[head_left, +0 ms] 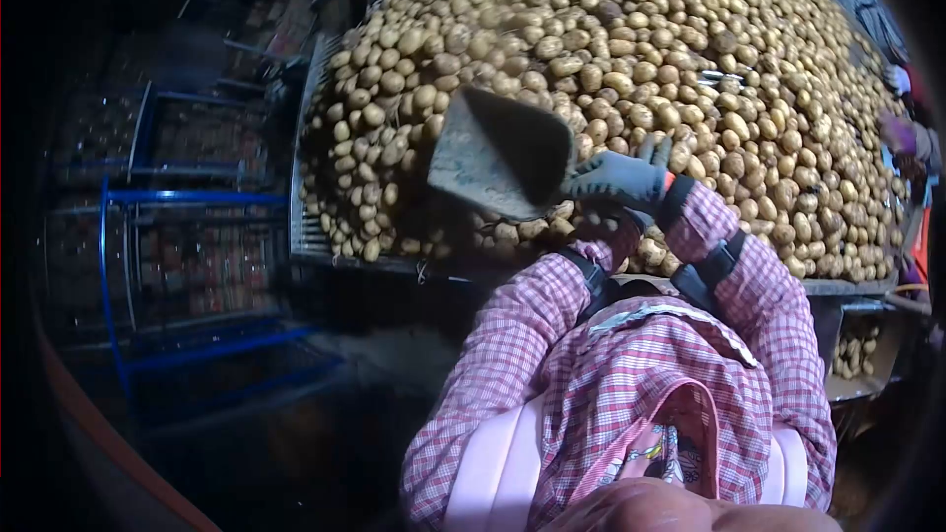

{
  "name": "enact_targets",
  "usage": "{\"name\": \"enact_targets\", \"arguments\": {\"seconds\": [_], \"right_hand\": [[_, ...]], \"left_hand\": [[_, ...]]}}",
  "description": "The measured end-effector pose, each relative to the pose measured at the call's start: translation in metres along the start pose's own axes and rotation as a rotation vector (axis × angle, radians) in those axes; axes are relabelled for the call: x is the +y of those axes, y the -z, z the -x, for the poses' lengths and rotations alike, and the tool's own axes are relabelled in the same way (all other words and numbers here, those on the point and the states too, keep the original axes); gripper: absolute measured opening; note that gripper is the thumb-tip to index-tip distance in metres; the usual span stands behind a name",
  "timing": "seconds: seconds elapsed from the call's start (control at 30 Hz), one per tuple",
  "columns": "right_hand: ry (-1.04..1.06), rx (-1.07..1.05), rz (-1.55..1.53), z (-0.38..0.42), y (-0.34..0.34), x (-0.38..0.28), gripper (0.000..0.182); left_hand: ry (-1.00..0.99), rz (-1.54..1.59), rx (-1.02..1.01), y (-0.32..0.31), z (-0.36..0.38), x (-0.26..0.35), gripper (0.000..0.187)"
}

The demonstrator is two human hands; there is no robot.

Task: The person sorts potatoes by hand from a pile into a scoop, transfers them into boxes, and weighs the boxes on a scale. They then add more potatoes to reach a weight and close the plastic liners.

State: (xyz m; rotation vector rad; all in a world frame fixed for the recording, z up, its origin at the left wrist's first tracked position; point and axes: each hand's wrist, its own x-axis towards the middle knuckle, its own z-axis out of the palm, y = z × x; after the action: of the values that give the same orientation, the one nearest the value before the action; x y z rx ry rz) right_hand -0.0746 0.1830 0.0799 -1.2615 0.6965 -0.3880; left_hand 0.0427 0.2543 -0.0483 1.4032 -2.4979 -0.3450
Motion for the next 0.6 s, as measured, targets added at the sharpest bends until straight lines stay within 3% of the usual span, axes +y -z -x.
{"name": "enact_targets", "arguments": {"seconds": [0.1,0.2,0.27,0.3,0.33,0.43,0.5,0.53,0.6], "right_hand": [[-0.188,-0.133,0.202,-0.041,-0.020,-0.036,0.029],[-0.184,-0.149,-0.039,-0.092,-0.030,-0.006,0.033],[0.188,-0.179,0.230,-0.121,-0.022,0.050,0.036],[0.003,-0.149,0.178,-0.112,-0.026,0.041,0.038],[-0.179,-0.107,0.122,-0.104,-0.031,0.032,0.040],[-0.059,-0.124,-0.099,-0.104,-0.024,0.091,0.038],[0.084,-0.110,-0.053,-0.079,-0.014,0.101,0.039],[-0.162,-0.055,-0.301,-0.055,-0.013,0.076,0.047],[-0.114,0.036,-0.125,-0.048,0.006,0.092,0.049]], "left_hand": [[0.043,0.084,0.073,0.005,0.018,0.001,0.059],[0.072,0.190,0.210,0.019,0.046,-0.002,0.059],[0.149,0.234,0.284,0.036,0.077,-0.009,0.059],[0.265,0.224,0.258,0.049,0.097,-0.013,0.059],[0.523,0.124,0.091,0.067,0.115,-0.012,0.050],[0.382,0.284,0.352,0.100,0.144,-0.034,0.052],[0.439,0.374,0.501,0.126,0.134,-0.048,0.046],[0.438,0.253,0.535,0.143,0.122,-0.064,0.047],[0.441,0.169,0.629,0.183,0.086,-0.094,0.047]]}}
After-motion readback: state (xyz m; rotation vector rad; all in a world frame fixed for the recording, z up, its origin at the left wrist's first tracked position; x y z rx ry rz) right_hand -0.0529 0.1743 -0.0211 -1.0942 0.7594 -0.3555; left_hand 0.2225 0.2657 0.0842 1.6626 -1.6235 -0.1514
